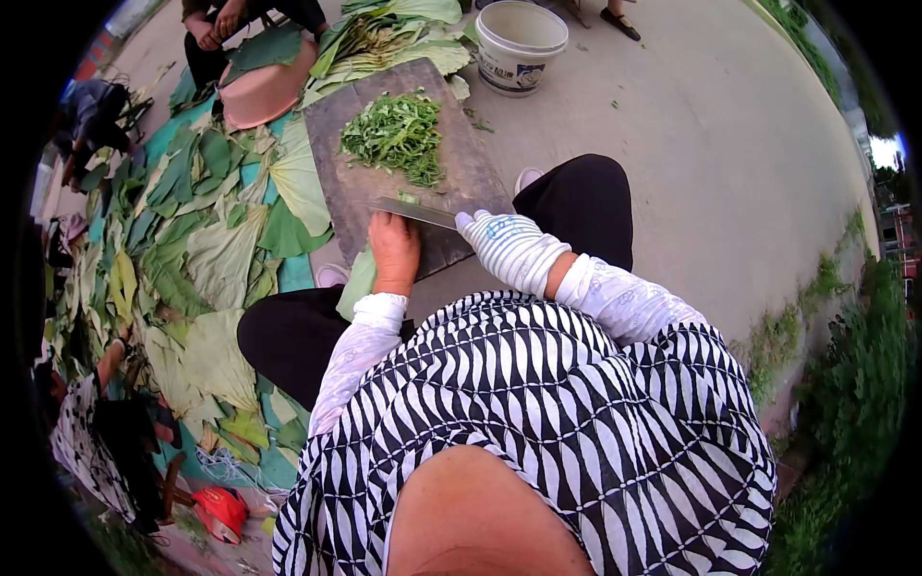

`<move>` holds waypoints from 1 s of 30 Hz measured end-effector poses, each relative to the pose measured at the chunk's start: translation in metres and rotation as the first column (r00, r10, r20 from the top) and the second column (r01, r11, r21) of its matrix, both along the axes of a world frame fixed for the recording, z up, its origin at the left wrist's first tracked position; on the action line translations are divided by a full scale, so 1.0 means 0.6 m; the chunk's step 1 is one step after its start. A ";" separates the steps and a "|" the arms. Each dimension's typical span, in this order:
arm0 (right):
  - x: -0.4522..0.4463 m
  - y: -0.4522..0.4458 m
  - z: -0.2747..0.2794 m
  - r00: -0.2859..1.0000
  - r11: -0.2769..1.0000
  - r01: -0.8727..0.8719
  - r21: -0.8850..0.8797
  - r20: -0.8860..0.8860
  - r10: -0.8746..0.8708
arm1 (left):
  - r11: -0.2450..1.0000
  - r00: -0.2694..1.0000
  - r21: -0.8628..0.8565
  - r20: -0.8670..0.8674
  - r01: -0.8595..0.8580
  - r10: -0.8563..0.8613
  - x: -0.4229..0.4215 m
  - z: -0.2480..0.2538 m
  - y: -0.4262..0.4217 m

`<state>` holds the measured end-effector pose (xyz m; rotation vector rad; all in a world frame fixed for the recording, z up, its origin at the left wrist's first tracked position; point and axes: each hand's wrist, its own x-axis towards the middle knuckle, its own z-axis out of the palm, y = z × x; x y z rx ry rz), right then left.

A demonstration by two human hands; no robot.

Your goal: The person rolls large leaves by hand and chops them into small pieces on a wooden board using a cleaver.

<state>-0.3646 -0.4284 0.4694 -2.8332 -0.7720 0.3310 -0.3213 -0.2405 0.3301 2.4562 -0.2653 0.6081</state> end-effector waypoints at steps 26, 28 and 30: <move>0.109 0.056 -0.075 0.998 0.996 -0.062 0.063 -0.008 0.063 | 0.999 0.999 0.046 -0.032 -0.005 0.006 0.003 0.004 -0.005; 0.124 0.069 -0.073 0.998 0.995 -0.050 0.088 -0.030 0.053 | 0.998 1.000 0.069 -0.013 -0.006 0.006 0.003 0.002 -0.004; 0.135 0.085 -0.072 0.998 0.983 -0.051 0.175 -0.012 0.054 | 0.998 1.000 0.061 -0.030 0.004 -0.002 0.002 0.003 -0.005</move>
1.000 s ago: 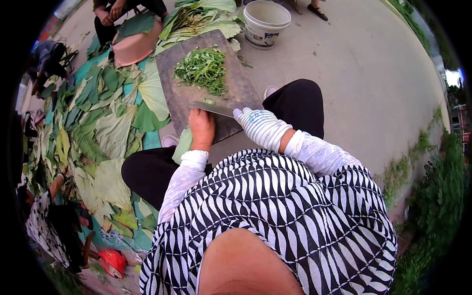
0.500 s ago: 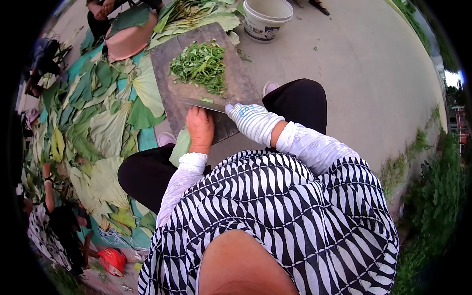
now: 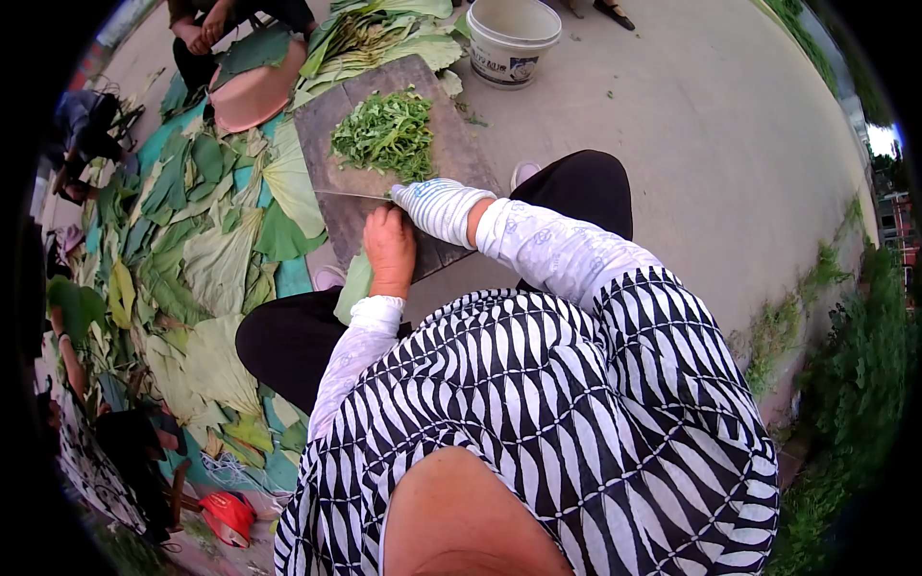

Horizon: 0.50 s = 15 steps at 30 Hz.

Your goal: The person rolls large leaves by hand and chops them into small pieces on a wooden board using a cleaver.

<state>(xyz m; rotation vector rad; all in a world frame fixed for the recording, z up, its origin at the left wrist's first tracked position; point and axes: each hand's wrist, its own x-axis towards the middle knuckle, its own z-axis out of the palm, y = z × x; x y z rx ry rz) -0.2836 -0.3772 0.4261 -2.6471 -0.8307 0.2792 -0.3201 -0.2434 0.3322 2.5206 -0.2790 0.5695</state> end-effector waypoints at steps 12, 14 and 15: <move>0.050 -0.033 0.013 0.969 0.964 0.245 0.098 -0.033 -0.243 | 1.000 0.998 -0.011 0.063 -0.015 0.015 0.002 -0.003 0.000; 0.042 -0.050 0.002 0.989 0.978 0.106 0.178 0.083 -0.122 | 0.998 0.997 -0.013 0.028 -0.068 0.069 -0.002 0.010 -0.003; 0.043 -0.054 -0.015 0.991 0.983 0.083 0.163 0.093 -0.099 | 0.997 0.996 -0.008 0.028 -0.079 0.079 0.000 0.010 -0.003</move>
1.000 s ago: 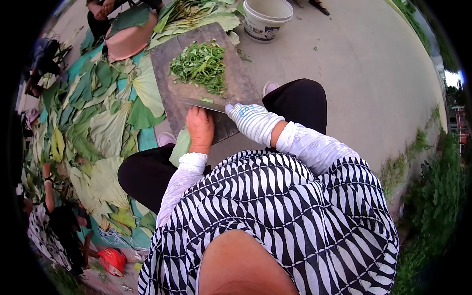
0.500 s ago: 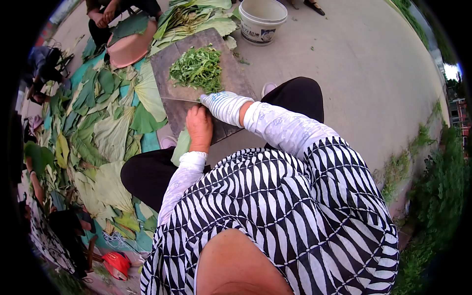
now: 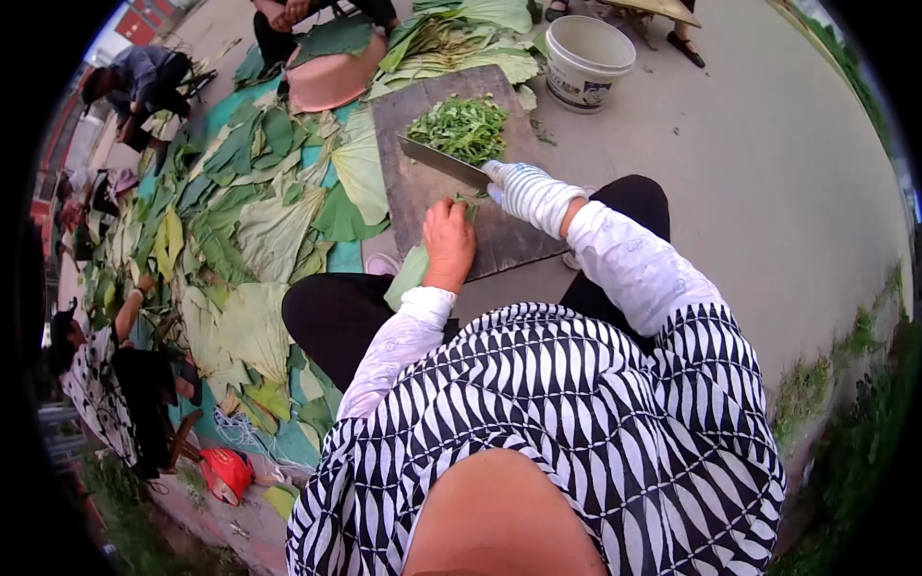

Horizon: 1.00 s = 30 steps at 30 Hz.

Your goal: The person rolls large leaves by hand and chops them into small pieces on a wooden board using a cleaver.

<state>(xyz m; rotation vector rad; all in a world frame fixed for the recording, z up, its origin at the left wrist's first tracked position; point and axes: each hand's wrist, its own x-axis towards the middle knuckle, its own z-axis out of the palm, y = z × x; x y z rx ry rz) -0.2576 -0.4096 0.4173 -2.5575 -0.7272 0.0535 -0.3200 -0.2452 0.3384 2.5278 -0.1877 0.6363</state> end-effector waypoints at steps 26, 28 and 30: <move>-0.007 0.019 -0.021 0.993 0.996 0.086 -0.026 -0.084 -0.088 | 0.969 0.996 0.235 0.020 0.079 -0.087 0.035 0.041 -0.001; -0.007 0.016 -0.037 0.996 0.999 0.050 0.003 -0.072 -0.050 | 0.959 0.996 0.275 0.037 0.071 -0.085 0.023 0.006 -0.023; -0.011 0.016 -0.030 0.995 0.999 0.054 -0.006 -0.084 -0.055 | 0.977 0.997 0.206 -0.073 0.046 -0.032 0.025 0.004 -0.029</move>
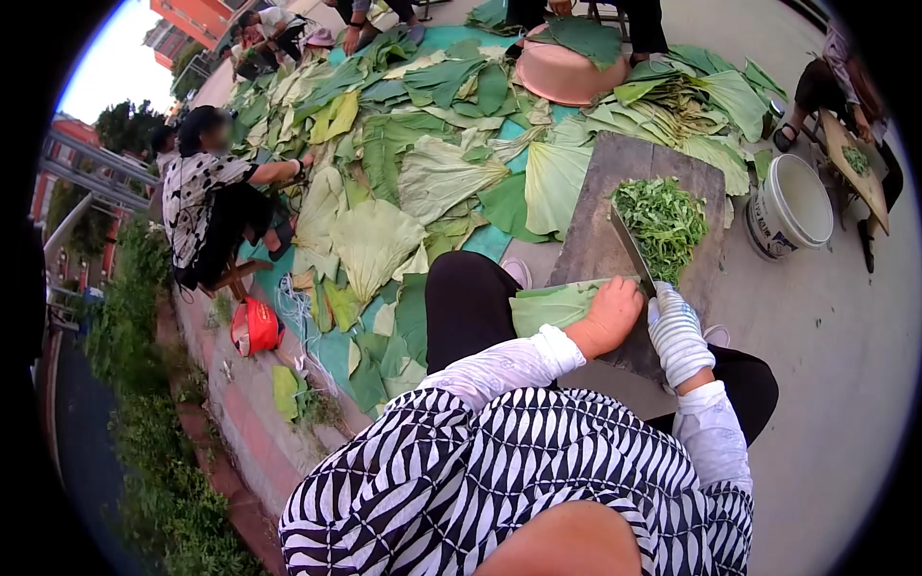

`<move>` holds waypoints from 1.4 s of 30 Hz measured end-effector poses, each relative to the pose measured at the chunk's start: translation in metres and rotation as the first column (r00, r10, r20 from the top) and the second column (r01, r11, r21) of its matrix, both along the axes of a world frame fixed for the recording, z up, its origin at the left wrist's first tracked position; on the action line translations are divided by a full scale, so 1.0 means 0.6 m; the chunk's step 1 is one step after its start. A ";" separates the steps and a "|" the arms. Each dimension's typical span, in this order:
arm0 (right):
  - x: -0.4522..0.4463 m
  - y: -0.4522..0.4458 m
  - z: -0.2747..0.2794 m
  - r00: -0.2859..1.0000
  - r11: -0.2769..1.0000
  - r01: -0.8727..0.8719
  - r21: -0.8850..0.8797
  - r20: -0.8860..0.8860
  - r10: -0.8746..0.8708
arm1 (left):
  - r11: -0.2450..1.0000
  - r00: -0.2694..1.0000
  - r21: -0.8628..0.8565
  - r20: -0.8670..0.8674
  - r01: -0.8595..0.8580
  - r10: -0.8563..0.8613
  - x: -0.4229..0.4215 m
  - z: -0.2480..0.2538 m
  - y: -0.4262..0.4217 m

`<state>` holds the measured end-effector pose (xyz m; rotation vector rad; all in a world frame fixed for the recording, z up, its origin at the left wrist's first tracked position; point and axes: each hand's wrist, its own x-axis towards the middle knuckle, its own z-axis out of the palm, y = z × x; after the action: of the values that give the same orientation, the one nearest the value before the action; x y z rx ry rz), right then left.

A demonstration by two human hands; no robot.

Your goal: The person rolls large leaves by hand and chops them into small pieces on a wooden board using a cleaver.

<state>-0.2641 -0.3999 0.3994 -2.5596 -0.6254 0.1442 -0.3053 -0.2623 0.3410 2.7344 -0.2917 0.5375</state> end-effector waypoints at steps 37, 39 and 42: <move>-0.016 0.000 0.018 0.994 0.995 -0.100 0.001 -0.055 0.099 | 0.991 0.992 -0.077 -0.072 -0.109 0.103 0.007 0.019 0.014; -0.016 -0.003 0.013 0.993 0.993 -0.119 0.000 -0.010 0.119 | 0.978 0.989 -0.171 -0.100 -0.121 0.105 0.008 0.011 0.008; -0.015 0.003 0.018 0.993 0.994 -0.109 -0.019 -0.046 0.108 | 0.941 0.983 -0.296 -0.131 -0.164 0.130 0.015 -0.003 0.004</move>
<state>-0.2731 -0.3980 0.4103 -2.5354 -0.7498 0.2462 -0.2961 -0.2598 0.3391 2.4823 0.0253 0.4277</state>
